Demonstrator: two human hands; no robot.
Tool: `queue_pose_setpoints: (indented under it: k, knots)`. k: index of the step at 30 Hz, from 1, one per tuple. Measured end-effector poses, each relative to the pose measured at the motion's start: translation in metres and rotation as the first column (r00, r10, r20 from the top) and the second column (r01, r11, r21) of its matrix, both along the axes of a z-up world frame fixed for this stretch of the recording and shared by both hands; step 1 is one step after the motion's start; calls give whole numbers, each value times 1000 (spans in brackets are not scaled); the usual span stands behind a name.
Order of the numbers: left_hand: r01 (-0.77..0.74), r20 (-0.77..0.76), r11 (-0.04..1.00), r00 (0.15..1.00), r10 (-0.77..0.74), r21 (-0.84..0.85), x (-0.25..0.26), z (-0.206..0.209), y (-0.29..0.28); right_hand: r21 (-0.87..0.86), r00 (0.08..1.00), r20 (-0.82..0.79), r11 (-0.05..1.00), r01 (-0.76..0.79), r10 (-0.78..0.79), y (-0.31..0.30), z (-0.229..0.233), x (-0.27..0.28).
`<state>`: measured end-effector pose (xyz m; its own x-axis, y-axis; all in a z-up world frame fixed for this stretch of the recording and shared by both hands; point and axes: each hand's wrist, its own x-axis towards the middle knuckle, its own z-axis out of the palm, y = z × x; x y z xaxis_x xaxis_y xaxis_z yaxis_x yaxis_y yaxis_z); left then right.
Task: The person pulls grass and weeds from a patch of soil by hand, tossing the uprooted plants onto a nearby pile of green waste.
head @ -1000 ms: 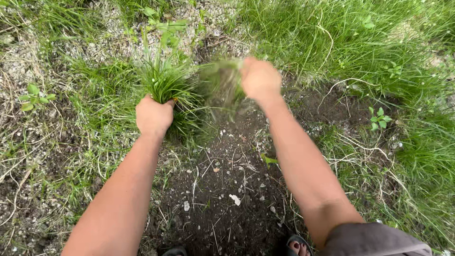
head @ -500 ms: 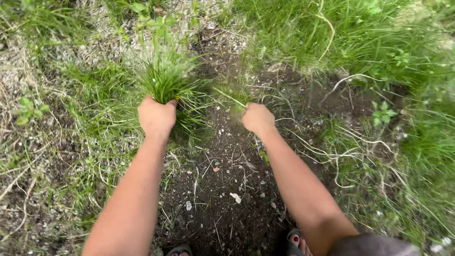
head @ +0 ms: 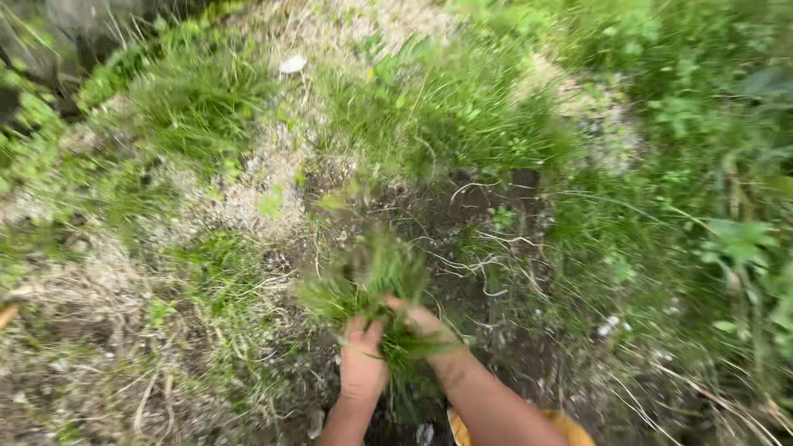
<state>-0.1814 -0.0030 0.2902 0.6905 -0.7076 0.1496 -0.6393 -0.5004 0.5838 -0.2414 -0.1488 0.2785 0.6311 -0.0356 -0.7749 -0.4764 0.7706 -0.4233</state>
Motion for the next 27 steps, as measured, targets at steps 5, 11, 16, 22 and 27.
queue_pose_setpoints:
  k: [5,11,16,22,27]
  knots:
    - [396,-465,875,853,-238,278,-48,188,31,74,922,186,941,331,-339,34,74,-118]
    - [698,-445,705,675,-588,128,-95,346,49,-183,906,-91,901,393,-414,58,168,-239]
    - [681,-413,671,723,-554,294,-166,411,52,-210,819,340,812,545,-462,95,219,-366]
    - [803,-308,577,592,-745,148,-320,431,106,-113,631,382,644,757,-675,199,252,-528]
    - [905,-372,392,425,-825,163,-481,439,198,-58,477,438,505,861,-762,325,260,-654]
